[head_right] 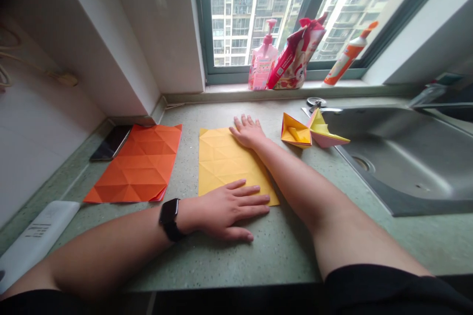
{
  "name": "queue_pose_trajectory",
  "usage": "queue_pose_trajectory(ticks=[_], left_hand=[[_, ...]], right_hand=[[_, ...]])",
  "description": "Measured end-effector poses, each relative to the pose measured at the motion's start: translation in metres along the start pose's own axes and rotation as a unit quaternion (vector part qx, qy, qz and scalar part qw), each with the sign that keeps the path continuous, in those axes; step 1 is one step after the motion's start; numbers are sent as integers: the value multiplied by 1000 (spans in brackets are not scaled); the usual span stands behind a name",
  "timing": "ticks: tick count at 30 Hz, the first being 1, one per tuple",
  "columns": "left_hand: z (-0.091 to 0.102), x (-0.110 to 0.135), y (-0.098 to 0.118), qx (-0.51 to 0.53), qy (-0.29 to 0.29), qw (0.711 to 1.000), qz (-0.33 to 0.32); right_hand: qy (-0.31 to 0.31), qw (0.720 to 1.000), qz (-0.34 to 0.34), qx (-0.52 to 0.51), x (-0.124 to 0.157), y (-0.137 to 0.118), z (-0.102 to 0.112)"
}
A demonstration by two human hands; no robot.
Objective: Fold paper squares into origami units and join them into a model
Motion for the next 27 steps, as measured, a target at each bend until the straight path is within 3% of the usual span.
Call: queue_pose_trajectory(ticks=[3, 6, 10, 16, 21, 24, 27], left_hand=[[-1, 0, -2, 2, 6, 1000, -2], [-1, 0, -6, 9, 20, 1000, 3], [8, 2, -9, 0, 66, 998, 16], [27, 10, -21, -46, 142, 982, 115], [34, 15, -16, -102, 124, 978, 132], [43, 25, -10, -103, 87, 986, 102], [55, 44, -18, -89, 40, 987, 129]], right_hand=[[20, 998, -38, -34, -6, 19, 8], [40, 995, -26, -82, 1, 26, 16], [40, 992, 33, -115, 30, 25, 17], [61, 991, 74, -91, 83, 21, 18], [88, 991, 74, -69, 96, 14, 25], [89, 990, 75, -76, 96, 12, 27], [77, 989, 89, -87, 95, 12, 27]])
Point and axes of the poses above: each hand's wrist, its own x-axis away from the middle knuckle, its own z-axis out of the back of the hand, y = z × x, the point moved 9 cm from there along -x, towards the middle knuckle, and after that the axes turned 2 degrees about -z, right-handed, at the moved point
